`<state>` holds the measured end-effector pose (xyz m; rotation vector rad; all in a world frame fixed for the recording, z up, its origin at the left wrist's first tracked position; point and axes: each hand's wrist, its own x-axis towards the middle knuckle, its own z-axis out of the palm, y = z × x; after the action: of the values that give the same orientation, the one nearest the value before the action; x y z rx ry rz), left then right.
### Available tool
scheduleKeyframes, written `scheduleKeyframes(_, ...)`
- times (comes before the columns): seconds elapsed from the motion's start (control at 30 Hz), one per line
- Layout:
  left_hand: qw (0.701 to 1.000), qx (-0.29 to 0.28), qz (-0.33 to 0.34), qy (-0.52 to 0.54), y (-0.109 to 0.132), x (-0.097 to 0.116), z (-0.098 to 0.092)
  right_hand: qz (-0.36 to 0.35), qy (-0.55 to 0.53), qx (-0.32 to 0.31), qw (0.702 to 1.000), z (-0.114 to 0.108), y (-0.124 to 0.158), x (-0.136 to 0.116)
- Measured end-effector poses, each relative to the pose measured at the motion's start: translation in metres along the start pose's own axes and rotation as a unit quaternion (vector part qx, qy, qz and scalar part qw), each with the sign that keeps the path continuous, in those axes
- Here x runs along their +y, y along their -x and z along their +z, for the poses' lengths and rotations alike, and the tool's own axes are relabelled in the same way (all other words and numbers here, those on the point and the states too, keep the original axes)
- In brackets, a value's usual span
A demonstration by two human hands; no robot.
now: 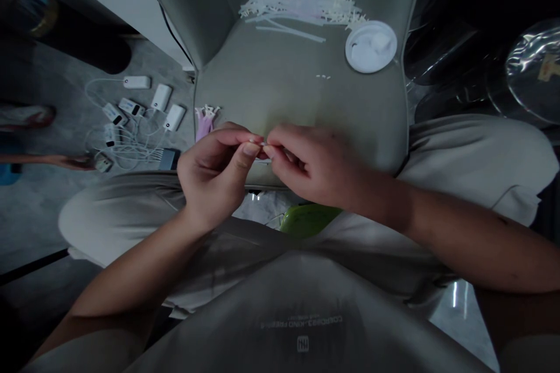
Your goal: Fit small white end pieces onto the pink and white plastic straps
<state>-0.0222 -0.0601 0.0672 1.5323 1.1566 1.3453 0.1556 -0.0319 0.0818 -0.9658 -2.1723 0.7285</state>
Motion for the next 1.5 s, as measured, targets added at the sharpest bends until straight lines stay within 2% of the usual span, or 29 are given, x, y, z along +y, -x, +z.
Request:
scheduleKeyframes(0.3, 1.0, 0.005, 0.013, 0.004, 0.001, -0.001, 0.001, -0.006, -0.029, -0.013, 0.999, -0.001, -0.001, -0.001)
scheduleKeyframes(0.6, 1.0, 0.001, 0.002, -0.004, 0.001, 0.0, -0.001, 0.02, -0.072, -0.018, 0.997, -0.001, 0.0, -0.002)
scheduleKeyframes(0.9, 1.0, -0.02, 0.006, -0.002, 0.0, 0.002, -0.003, 0.032, -0.088, -0.034, 0.995, -0.004, -0.003, -0.002)
scheduleKeyframes(1.1, 0.999, -0.037, 0.011, -0.021, -0.002, 0.002, -0.006, 0.041, -0.099, -0.067, 0.992, -0.007, -0.004, -0.001)
scheduleKeyframes(1.23, 0.996, -0.048, 0.05, -0.049, -0.004, 0.003, -0.007, 0.091, -0.176, -0.094, 0.976, -0.007, -0.005, -0.001)
scheduleKeyframes(1.37, 0.987, -0.05, 0.112, -0.101, -0.006, 0.005, -0.009, 0.146, -0.25, -0.142, 0.947, -0.009, -0.007, -0.001)
scheduleKeyframes(1.5, 0.977, -0.059, 0.142, -0.149, -0.007, 0.005, -0.011, 0.176, -0.321, -0.162, 0.916, -0.011, -0.009, 0.0)
